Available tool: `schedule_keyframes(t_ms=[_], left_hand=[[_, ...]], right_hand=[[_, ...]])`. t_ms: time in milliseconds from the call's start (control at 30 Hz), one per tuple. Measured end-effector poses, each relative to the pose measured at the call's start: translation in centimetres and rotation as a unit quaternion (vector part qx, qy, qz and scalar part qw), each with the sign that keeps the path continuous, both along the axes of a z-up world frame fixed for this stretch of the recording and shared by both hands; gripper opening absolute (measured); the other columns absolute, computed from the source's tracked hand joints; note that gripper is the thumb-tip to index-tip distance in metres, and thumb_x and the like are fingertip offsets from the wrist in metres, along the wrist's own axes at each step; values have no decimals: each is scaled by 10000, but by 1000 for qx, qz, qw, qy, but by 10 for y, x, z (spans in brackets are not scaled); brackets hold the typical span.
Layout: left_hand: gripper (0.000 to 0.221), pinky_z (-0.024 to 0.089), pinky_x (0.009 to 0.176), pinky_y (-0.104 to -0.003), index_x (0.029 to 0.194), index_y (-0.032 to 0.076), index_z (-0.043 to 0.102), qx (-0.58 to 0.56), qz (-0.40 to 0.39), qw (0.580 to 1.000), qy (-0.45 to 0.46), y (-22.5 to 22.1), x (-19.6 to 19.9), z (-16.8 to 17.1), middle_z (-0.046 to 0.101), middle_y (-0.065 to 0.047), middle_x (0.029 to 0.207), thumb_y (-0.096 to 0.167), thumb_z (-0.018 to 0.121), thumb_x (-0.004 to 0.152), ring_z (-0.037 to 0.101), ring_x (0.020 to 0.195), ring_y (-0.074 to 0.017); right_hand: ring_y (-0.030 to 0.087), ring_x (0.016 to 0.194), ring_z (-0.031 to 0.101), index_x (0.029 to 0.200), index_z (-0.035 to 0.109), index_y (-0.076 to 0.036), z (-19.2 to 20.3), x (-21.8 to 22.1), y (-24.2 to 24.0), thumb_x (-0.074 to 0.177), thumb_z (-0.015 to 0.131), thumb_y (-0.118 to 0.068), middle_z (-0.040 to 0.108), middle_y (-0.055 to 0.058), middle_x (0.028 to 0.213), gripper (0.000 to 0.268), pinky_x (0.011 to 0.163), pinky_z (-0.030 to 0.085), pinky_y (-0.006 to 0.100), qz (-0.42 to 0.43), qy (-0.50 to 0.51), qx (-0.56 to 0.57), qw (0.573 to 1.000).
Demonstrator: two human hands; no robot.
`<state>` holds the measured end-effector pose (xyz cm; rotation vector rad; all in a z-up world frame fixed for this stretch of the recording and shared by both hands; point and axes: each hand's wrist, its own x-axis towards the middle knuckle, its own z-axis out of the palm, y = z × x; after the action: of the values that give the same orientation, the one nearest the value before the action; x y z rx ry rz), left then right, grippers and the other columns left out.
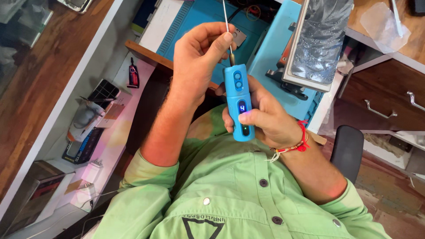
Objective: The person uses a blue-handled screwdriver to scrape and remove residue from the surface of a cracked smartphone screen that is clamped in a blue repair jig. The person repeatedly scrapes different areas of the screen, occasionally wiping the surface with their hand.
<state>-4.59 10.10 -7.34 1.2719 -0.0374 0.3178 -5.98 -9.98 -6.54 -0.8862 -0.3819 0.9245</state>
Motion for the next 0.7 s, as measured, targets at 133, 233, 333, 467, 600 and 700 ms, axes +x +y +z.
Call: schedule_keyframes(t_ms=[133,233,333,467,600,700], left_hand=[[239,536,799,-244,1202,-8,716,13,-3,1000,-1,0,-2,2,739,-40,969,165,715,1038,646,865,-76],[237,535,790,-242,1203,-3,720,12,-2,1000,7,0,-3,2,737,-38,964,170,715,1041,633,847,-73],[234,533,780,-241,1201,0,719,9,-2,1000,7,-1,-4,2,734,-36,961,170,718,1041,632,840,-73],[233,530,770,-239,1203,2,718,13,-2,1000,2,-1,-3,2,733,-33,960,171,721,1042,622,829,-73],[234,529,769,-239,1206,1,718,18,-3,1000,0,-2,-5,3,731,-30,957,169,720,1043,620,827,-72],[237,534,772,-240,1212,2,715,22,-4,1000,-3,-1,-5,4,734,-29,959,172,715,1047,619,827,-71]], right_hand=[[257,1008,650,1588,284,-12,-2,-1,-1,861,727,-70,483,154,1448,854,871,588,418,7,-7,12,1000],[259,1016,648,1598,274,-18,-2,-1,-2,864,734,-74,483,154,1445,868,876,587,417,9,-2,17,1000],[262,1005,645,1602,267,-12,-3,-2,-2,872,742,-80,484,156,1449,873,870,586,420,7,-8,19,1000],[263,1014,648,1618,247,-14,-3,-3,-2,880,735,-83,482,154,1458,888,875,584,419,3,-24,15,1000],[267,1017,648,1633,227,-21,-4,-3,-2,884,727,-76,483,161,1457,902,883,586,426,4,-17,20,1000],[269,1019,647,1639,222,-27,-4,-3,-3,884,722,-76,483,162,1453,908,886,586,428,3,-16,20,1000]])
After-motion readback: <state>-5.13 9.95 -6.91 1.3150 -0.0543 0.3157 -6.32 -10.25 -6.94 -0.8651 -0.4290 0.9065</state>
